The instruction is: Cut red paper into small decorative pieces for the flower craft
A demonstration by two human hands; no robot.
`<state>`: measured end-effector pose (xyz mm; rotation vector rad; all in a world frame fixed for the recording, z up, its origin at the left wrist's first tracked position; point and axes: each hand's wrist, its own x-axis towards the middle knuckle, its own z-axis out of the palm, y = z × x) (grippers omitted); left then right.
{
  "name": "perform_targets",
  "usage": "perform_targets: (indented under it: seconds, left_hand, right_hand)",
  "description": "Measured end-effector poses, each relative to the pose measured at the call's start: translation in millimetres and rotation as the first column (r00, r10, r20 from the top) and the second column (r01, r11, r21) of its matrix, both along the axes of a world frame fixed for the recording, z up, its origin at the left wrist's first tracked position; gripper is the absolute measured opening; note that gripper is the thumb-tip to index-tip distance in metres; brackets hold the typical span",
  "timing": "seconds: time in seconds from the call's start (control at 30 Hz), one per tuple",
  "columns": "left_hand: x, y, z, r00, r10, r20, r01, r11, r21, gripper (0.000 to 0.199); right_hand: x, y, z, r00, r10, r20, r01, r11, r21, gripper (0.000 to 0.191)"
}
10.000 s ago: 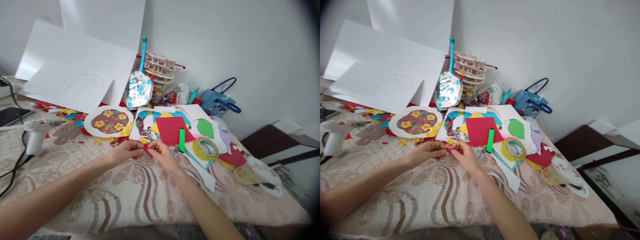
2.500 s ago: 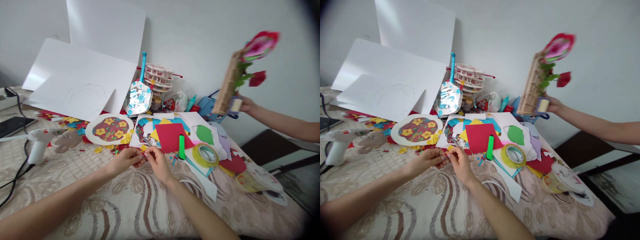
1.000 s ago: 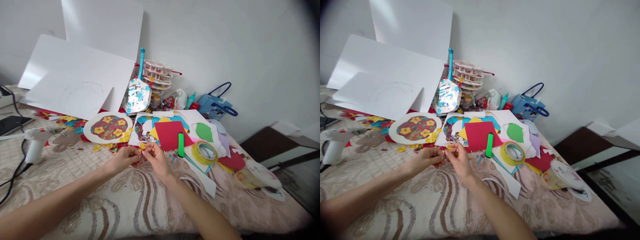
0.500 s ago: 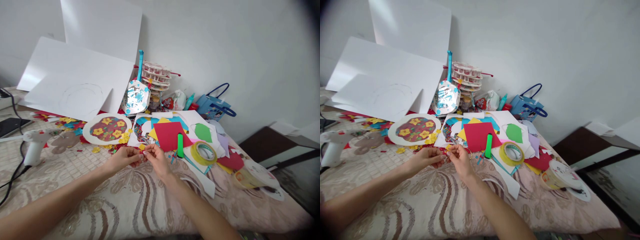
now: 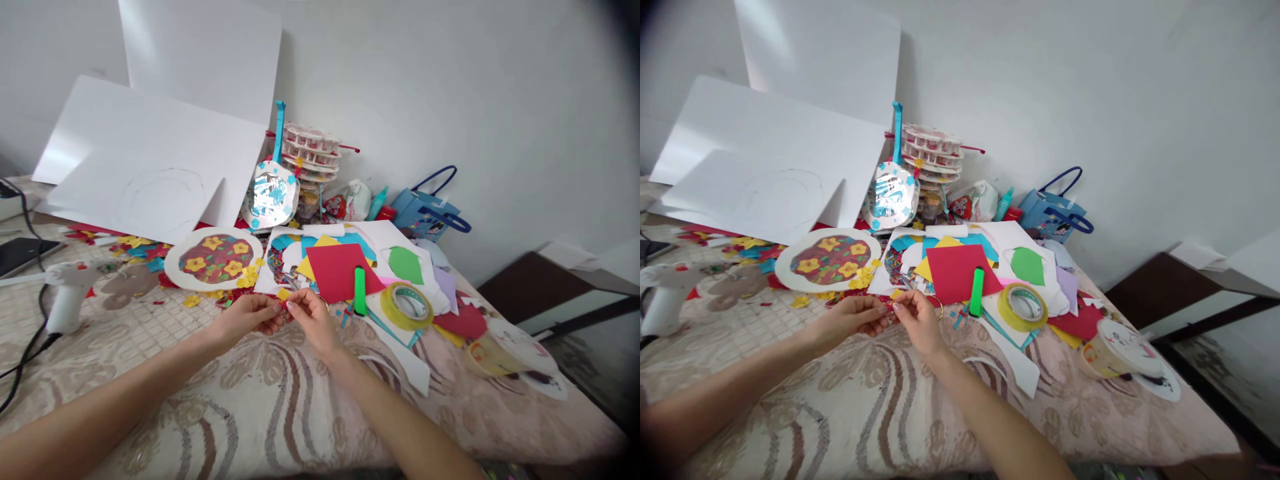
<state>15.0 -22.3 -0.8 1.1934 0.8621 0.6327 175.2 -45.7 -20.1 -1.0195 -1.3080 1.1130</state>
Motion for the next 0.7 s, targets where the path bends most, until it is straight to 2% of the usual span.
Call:
perform_targets:
  seconds: [0.3,0.7]
  left_hand:
    - [0.1,1.8,-2.8,1.0,-0.026,-0.009,0.027,0.999,0.02,0.029]
    - [2.8,-0.9,-1.4,1.0,-0.018,-0.024,0.018,1.0,0.021,0.032]
  right_hand:
    - [3.8,1.3,-1.8,0.995,0.059,0.078,-0.059,0.998,-0.003,0.018]
    - [5.1,1.6,-3.4,0.989,0.062,0.132,-0.065,0.998,0.016,0.019]
